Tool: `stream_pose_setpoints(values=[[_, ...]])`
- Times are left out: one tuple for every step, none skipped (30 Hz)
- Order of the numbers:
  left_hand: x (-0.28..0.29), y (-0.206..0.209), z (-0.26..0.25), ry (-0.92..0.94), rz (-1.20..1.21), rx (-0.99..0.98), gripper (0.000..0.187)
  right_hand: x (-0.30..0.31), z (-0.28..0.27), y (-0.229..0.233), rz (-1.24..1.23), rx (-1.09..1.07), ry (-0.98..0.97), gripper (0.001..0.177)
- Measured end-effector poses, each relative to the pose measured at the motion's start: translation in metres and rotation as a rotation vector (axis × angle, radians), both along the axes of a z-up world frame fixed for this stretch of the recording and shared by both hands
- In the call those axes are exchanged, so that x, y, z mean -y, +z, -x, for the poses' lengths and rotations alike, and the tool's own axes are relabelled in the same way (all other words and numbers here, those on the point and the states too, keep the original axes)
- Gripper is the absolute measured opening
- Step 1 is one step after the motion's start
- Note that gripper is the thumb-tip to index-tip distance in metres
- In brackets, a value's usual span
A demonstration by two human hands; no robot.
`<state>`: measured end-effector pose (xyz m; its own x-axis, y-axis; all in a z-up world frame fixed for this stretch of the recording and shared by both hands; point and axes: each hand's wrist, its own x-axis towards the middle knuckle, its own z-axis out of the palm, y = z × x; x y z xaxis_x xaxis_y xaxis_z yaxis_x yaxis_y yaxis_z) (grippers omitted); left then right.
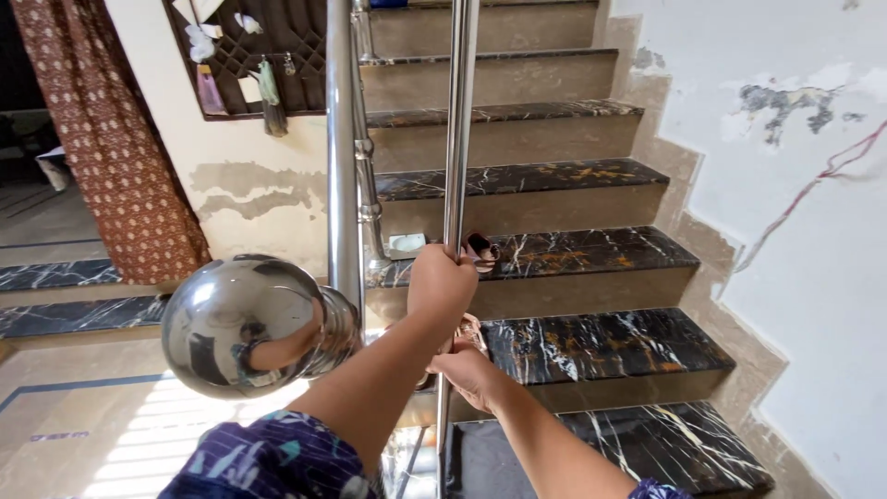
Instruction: Mopping marble stairs and a tiled floor area with a long-handled mop.
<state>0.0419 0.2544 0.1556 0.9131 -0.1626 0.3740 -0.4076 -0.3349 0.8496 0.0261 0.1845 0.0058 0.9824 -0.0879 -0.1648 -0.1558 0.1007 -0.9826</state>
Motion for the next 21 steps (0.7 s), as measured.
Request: stream_pose_setpoints(values=[[-0.001, 0.001, -0.002, -0.011, 0.0, -0.003, 0.026, 0.002, 0.0, -0.004, 0.0, -0.003, -0.011, 0.007], [-0.002, 0.002, -0.005, -0.054, 0.004, -0.039, 0.029, 0.003, -0.001, -0.009, 0.015, 0.1, -0.007, 0.007], [0.0, 0.003, -0.008, -0.102, 0.005, -0.071, 0.031, 0.007, -0.002, -0.013, 0.03, 0.207, -0.007, 0.008], [0.003, 0.007, -0.012, -0.116, 0.002, -0.069, 0.031, 0.007, -0.003, -0.018, 0.028, 0.209, -0.021, 0.008], [0.005, 0.009, -0.013, -0.147, 0.024, -0.147, 0.03, 0.005, -0.001, -0.023, 0.07, 0.257, -0.122, 0.01], [0.007, 0.011, -0.015, -0.178, 0.046, -0.224, 0.029, 0.004, 0.001, -0.029, 0.113, 0.302, -0.225, 0.013], [0.013, 0.006, -0.017, -0.188, 0.044, -0.232, 0.029, 0.006, 0.006, -0.032, 0.114, 0.294, -0.234, 0.013], [0.019, 0.001, -0.02, -0.239, 0.087, -0.282, 0.027, 0.009, 0.011, -0.035, 0.14, 0.321, -0.289, 0.015], [0.021, -0.003, -0.023, -0.281, 0.132, -0.333, 0.025, 0.008, 0.015, -0.036, 0.167, 0.346, -0.335, 0.018], [0.026, -0.003, -0.02, -0.282, 0.133, -0.343, 0.025, 0.01, 0.025, -0.03, 0.169, 0.337, -0.336, 0.018], [0.029, -0.006, -0.018, -0.344, 0.13, -0.349, 0.026, 0.011, 0.033, -0.027, 0.197, 0.325, -0.372, 0.014], [0.032, -0.009, -0.017, -0.405, 0.127, -0.354, 0.027, 0.012, 0.04, -0.023, 0.225, 0.313, -0.407, 0.01], [0.036, -0.006, -0.012, -0.395, 0.125, -0.36, 0.027, 0.015, 0.043, -0.027, 0.22, 0.307, -0.399, 0.01], [0.04, -0.004, -0.007, -0.433, 0.092, -0.359, 0.027, 0.019, 0.045, -0.03, 0.197, 0.304, -0.421, 0.013], [0.046, -0.002, -0.003, -0.474, 0.062, -0.356, 0.026, 0.024, 0.048, -0.035, 0.177, 0.301, -0.445, 0.018], [0.05, 0.001, 0.002, -0.467, 0.061, -0.361, 0.026, 0.027, 0.047, -0.035, 0.174, 0.297, -0.439, 0.018], [0.053, 0.003, 0.009, -0.495, 0.041, -0.355, 0.025, 0.03, 0.049, -0.037, 0.212, 0.343, -0.529, 0.018], [0.058, 0.005, 0.015, -0.524, 0.021, -0.349, 0.025, 0.032, 0.052, -0.038, 0.251, 0.388, -0.619, 0.018], [0.06, 0.009, 0.022, -0.525, 0.017, -0.354, 0.025, 0.034, 0.057, -0.038, 0.248, 0.383, -0.622, 0.018], [0.063, 0.013, 0.03, -0.536, 0.004, -0.361, 0.024, 0.037, 0.062, -0.037, 0.283, 0.382, -0.66, 0.017], [0.067, 0.018, 0.037, -0.545, -0.003, -0.366, 0.024, 0.041, 0.067, -0.035, 0.324, 0.383, -0.695, 0.016]])
